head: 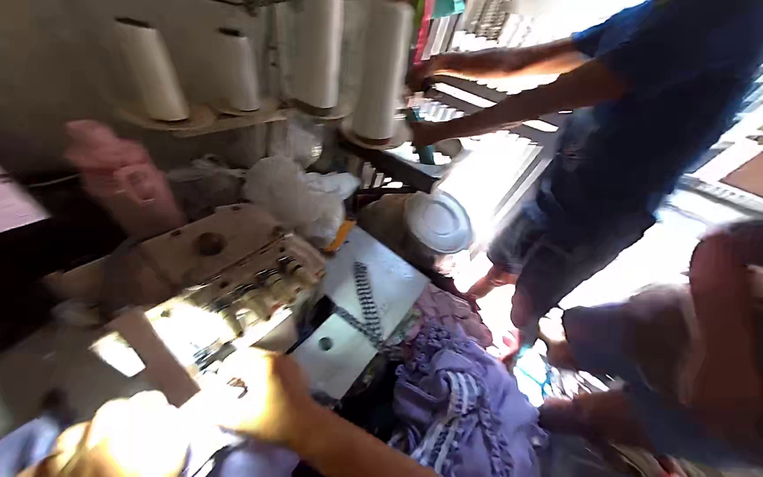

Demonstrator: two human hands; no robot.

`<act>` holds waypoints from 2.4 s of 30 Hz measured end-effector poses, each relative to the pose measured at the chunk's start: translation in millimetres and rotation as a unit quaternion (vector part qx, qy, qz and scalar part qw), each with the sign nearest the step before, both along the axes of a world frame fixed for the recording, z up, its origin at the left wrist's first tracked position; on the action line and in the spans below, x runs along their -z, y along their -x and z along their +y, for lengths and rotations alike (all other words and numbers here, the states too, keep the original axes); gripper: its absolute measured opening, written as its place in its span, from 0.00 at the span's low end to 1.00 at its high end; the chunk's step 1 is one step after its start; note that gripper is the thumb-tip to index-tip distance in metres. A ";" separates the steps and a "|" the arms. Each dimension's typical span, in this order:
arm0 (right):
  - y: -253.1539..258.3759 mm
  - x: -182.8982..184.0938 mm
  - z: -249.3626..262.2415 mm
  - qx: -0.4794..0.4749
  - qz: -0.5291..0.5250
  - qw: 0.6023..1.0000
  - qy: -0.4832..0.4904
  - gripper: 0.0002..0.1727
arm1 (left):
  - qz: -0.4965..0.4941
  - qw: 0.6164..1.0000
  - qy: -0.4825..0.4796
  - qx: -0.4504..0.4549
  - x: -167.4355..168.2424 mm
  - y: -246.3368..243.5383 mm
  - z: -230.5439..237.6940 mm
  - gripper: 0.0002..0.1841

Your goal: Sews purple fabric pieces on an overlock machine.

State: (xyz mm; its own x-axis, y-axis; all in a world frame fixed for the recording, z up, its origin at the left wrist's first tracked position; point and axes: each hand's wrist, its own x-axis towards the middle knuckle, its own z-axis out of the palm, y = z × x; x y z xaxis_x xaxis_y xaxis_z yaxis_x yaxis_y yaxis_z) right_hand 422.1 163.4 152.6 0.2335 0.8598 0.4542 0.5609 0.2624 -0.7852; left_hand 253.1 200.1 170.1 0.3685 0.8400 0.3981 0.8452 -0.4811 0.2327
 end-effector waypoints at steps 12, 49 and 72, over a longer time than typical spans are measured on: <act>-0.9 -2.1 6.8 0.039 -0.011 0.999 0.028 0.12 | -0.051 0.997 -0.002 -0.050 -1.3 -16.1 5.9 0.24; -0.2 8.9 16.4 0.120 -0.095 0.988 -0.009 0.09 | -0.065 0.985 0.141 0.073 59.9 42.3 109.5 0.26; -6.2 5.6 8.3 0.096 -0.123 0.988 -0.017 0.09 | -0.040 0.990 0.127 0.056 -29.3 -1.0 32.4 0.17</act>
State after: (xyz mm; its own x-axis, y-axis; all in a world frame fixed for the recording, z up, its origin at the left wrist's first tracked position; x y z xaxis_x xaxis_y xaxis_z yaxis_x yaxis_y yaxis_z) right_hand 428.3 171.6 147.0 0.2690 0.7934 0.5460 0.7762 0.1571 -0.6106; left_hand 254.1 232.5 199.4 0.4409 0.8724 0.2111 0.7644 -0.4882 0.4211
